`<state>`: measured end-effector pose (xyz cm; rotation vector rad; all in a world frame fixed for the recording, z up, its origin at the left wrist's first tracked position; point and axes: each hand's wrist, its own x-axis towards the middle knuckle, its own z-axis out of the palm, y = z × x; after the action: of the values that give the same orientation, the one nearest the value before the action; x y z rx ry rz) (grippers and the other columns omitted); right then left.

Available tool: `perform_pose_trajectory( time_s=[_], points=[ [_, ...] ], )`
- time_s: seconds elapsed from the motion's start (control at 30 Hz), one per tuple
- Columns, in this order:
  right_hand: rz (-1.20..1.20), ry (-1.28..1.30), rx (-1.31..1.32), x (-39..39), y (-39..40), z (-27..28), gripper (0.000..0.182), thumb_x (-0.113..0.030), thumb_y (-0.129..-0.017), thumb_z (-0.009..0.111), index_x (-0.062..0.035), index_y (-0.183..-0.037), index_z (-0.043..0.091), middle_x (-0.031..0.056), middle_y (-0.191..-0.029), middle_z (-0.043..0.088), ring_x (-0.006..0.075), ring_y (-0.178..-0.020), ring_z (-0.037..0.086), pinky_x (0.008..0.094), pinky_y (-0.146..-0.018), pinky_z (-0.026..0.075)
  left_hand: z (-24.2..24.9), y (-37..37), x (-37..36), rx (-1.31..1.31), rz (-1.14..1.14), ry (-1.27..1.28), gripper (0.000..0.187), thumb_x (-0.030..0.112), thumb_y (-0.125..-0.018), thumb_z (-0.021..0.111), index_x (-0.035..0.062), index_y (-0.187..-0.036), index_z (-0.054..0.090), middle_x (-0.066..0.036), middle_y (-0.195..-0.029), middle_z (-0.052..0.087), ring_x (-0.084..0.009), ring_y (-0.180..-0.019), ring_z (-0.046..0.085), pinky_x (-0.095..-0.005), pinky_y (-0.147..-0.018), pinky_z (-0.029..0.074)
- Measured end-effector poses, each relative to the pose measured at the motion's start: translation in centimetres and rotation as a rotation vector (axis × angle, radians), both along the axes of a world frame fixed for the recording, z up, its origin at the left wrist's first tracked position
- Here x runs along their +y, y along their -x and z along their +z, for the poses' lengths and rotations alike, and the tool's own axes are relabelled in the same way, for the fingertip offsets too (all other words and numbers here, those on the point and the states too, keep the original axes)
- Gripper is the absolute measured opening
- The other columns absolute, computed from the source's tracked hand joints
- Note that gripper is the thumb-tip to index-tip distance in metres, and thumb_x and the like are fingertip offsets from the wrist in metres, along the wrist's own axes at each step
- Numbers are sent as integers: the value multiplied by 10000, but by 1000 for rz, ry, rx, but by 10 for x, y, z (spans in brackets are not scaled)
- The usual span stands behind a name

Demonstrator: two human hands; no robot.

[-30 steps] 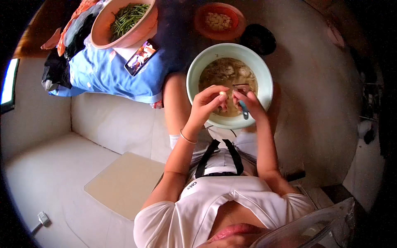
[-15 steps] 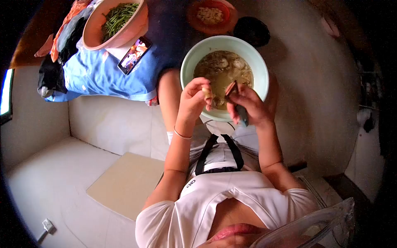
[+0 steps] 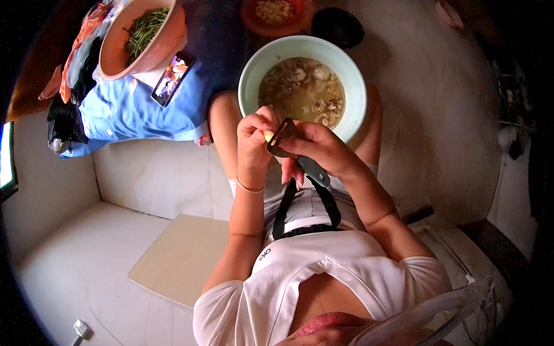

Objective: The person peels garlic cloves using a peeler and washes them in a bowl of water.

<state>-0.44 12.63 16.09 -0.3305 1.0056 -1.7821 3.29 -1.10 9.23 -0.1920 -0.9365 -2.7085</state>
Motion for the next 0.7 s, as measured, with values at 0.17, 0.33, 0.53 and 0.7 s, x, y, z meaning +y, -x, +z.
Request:
perform_pose_trajectory(
  time_s=[0.17,0.33,0.53,0.7],
  points=[
    [10,37,-8,3,-2,-5,266,-259,-883,485,-2,-952,483,120,-642,603,132,-434,542,223,-399,442,-5,-2,-4,-20,4,21,195,225,-735,687,57,-756,591,-31,-691,450,-116,-625,409,-210,-540,326],
    [37,6,-39,4,-4,-10,285,-265,-881,490,9,-956,471,130,-645,605,134,-426,541,225,-392,444,-7,-2,-7,29,-1,82,196,222,-733,686,52,-741,587,-33,-693,462,-124,-629,417,-221,-548,328],
    [35,14,-53,3,-5,-9,272,-242,-883,481,22,-947,475,141,-650,607,135,-423,542,219,-383,444,-5,-2,-10,51,9,145,197,211,-738,678,45,-731,571,-35,-695,465,-130,-636,421,-231,-559,331],
    [23,27,-62,4,-3,-5,247,-218,-879,481,19,-947,484,141,-643,603,133,-416,535,217,-380,440,-5,-3,-8,11,27,135,201,209,-748,667,42,-731,555,-35,-705,461,-129,-639,420,-230,-566,329]
  ],
)
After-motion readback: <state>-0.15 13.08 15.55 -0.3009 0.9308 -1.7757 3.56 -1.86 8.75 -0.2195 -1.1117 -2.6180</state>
